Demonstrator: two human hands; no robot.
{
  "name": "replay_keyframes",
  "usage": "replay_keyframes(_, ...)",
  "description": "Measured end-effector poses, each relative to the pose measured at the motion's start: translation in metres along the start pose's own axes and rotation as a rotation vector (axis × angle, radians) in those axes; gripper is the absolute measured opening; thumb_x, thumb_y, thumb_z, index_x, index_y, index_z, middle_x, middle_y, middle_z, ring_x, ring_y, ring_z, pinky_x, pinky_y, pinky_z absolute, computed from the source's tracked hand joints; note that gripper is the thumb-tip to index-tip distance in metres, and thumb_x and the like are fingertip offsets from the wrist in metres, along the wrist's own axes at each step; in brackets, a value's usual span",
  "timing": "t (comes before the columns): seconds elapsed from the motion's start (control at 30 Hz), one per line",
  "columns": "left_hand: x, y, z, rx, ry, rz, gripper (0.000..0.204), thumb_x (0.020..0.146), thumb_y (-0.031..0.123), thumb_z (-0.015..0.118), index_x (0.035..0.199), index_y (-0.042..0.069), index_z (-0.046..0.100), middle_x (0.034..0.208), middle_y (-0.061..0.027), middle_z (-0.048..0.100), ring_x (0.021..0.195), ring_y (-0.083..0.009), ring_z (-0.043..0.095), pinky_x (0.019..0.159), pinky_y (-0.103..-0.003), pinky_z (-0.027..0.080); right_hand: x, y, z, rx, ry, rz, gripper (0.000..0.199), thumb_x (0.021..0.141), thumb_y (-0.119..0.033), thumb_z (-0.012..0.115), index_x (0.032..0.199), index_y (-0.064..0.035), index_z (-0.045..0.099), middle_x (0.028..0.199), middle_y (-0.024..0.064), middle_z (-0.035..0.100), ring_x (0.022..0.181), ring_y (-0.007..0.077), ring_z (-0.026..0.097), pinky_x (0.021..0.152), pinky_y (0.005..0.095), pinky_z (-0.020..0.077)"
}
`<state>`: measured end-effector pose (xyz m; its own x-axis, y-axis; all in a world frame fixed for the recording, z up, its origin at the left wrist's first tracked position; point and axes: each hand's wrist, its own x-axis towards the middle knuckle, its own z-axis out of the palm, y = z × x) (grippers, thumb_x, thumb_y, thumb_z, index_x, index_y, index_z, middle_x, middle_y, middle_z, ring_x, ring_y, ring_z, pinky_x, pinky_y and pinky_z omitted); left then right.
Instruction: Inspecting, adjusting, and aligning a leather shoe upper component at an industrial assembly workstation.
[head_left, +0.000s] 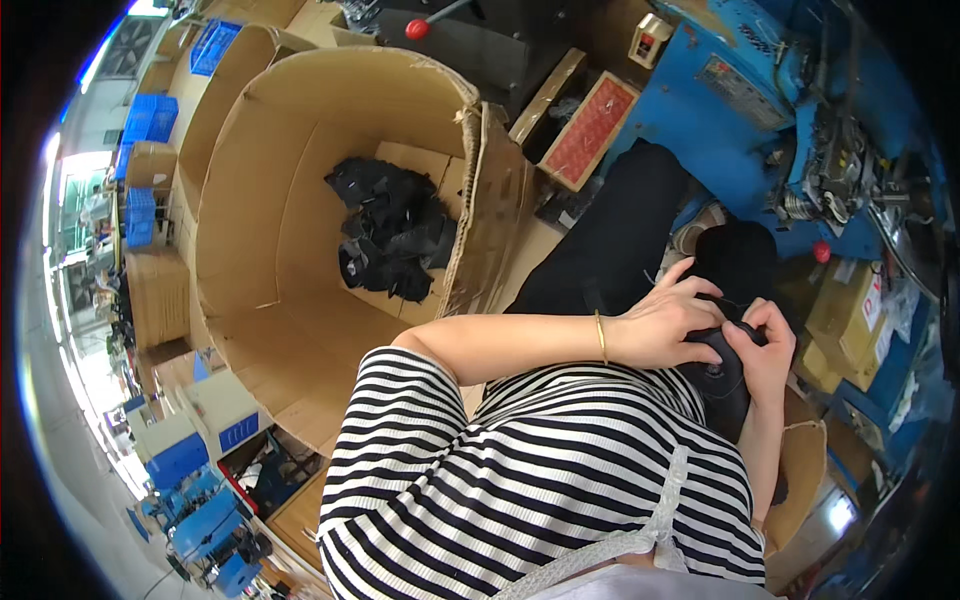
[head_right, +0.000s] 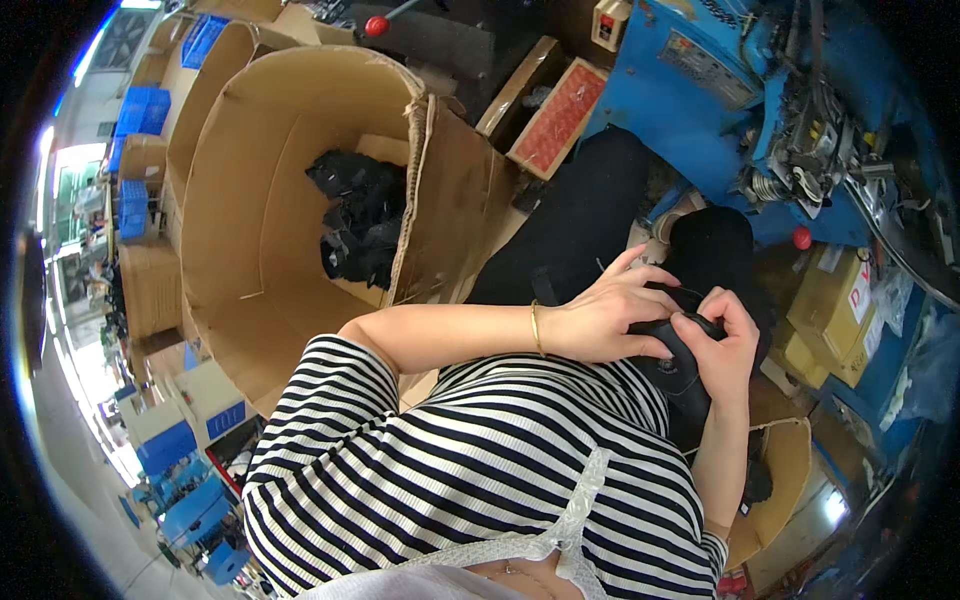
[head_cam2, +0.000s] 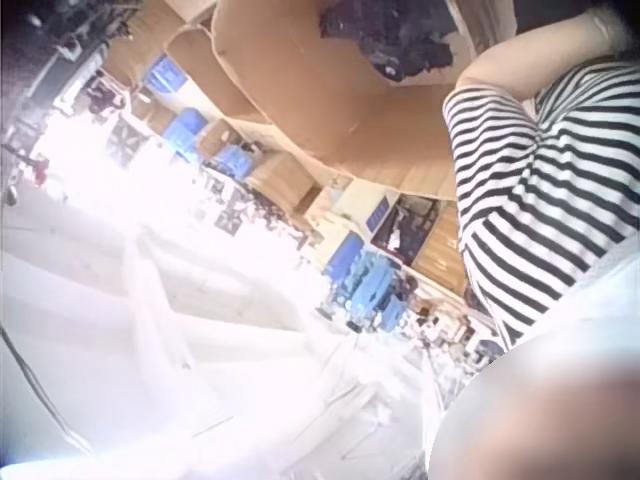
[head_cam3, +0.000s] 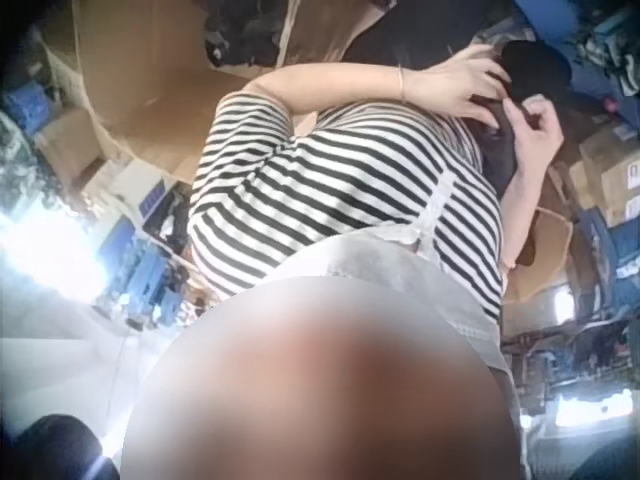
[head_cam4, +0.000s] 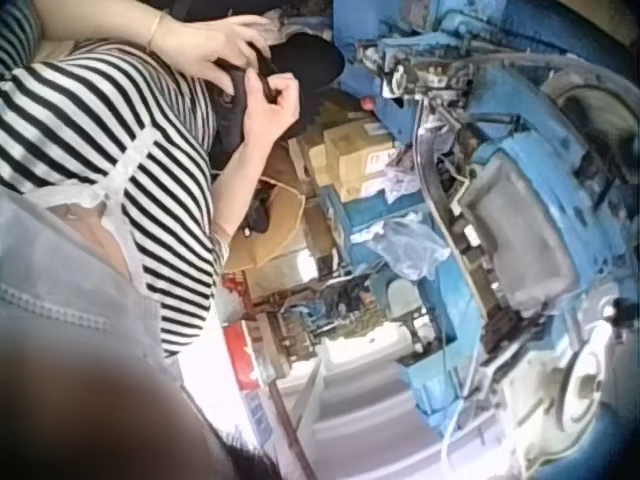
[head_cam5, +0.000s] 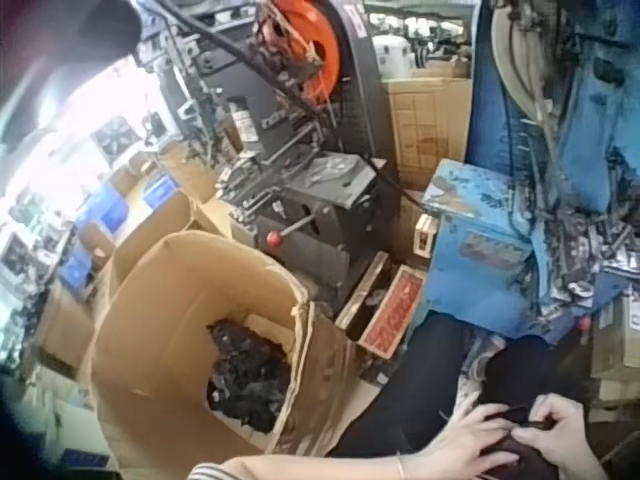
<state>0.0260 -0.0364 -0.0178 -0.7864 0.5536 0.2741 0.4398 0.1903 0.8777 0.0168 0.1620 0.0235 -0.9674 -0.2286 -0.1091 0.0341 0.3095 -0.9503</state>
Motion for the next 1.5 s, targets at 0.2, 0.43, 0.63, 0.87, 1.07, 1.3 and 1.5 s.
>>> replay_keyframes(0.2,0.002,0.006,0.001,-0.155,0.024,0.001,0.043,0.079,0.026,0.072,0.115,0.007,0.061,0.118,-0.0050,0.061,0.126,-0.0293,0.042,0.112,-0.053,0.014,-0.007,0.006,-0.013,0.027,-0.033,-0.088,0.029,0.069,0.000,0.073,0.069,-0.0052,0.045,0.069,-0.0003,0.045,0.064,0.0087,0.041,0.058,0.0224,0.0322)
replay_keyframes(0.43,0.012,0.014,0.001,0.112,-0.031,0.252,0.043,0.069,0.040,0.077,0.072,-0.002,0.068,0.115,-0.0065,0.063,0.127,-0.0295,0.041,0.112,-0.058,0.015,-0.015,0.011,-0.016,0.008,0.001,-0.148,0.031,0.066,0.003,0.073,0.069,-0.0050,0.043,0.068,0.0010,0.045,0.064,0.0109,0.042,0.059,0.0236,0.0347)
replay_keyframes(0.63,0.038,0.002,0.005,0.075,0.018,0.170,0.035,0.065,0.024,0.082,0.084,-0.001,0.067,0.098,-0.0120,0.066,0.115,-0.0321,0.053,0.105,-0.053,0.033,-0.001,-0.007,-0.041,-0.341,0.139,-0.330,0.031,0.074,-0.009,0.071,0.100,-0.0034,0.055,0.098,0.0084,0.059,0.093,0.0214,0.055,0.085,0.0330,0.0425)
replay_keyframes(0.87,0.067,0.023,-0.021,0.065,0.001,0.086,0.027,0.072,0.012,0.075,0.096,0.000,0.069,0.103,-0.0119,0.066,0.117,-0.0338,0.049,0.097,-0.042,0.040,-0.057,0.042,-0.070,0.712,0.401,0.271,0.039,0.096,-0.027,0.052,0.125,0.0000,0.050,0.121,0.0085,0.057,0.113,0.0190,0.054,0.097,0.0336,0.0414)
replay_keyframes(1.07,0.080,0.030,-0.015,-0.049,0.001,0.034,0.032,0.075,0.013,0.074,0.103,-0.001,0.066,0.115,-0.0121,0.061,0.121,-0.0340,0.046,0.101,-0.043,0.037,-0.045,0.033,-0.056,1.160,0.227,0.254,0.038,0.094,-0.023,0.048,0.120,0.0039,0.055,0.116,0.0129,0.063,0.102,0.0208,0.063,0.090,0.0352,0.0495)
replay_keyframes(1.3,0.100,0.034,-0.022,0.153,0.116,0.087,0.026,0.076,0.011,0.073,0.098,-0.001,0.067,0.108,-0.0116,0.063,0.119,-0.0317,0.049,0.099,-0.042,0.038,-0.034,0.037,-0.049,1.320,0.162,0.130,0.038,0.090,-0.018,0.045,0.119,0.0054,0.055,0.114,0.0153,0.063,0.105,0.0249,0.062,0.094,0.0366,0.0467)
replay_keyframes(1.5,0.137,0.037,-0.025,0.105,0.171,0.040,0.016,0.087,0.012,0.062,0.091,-0.003,0.061,0.089,-0.0136,0.058,0.085,-0.0278,0.053,0.080,-0.036,0.042,-0.010,-0.009,-0.051,1.389,0.337,0.078,0.031,0.093,-0.020,0.044,0.107,0.0021,0.061,0.102,0.0108,0.066,0.092,0.0189,0.064,0.084,0.0317,0.0505)
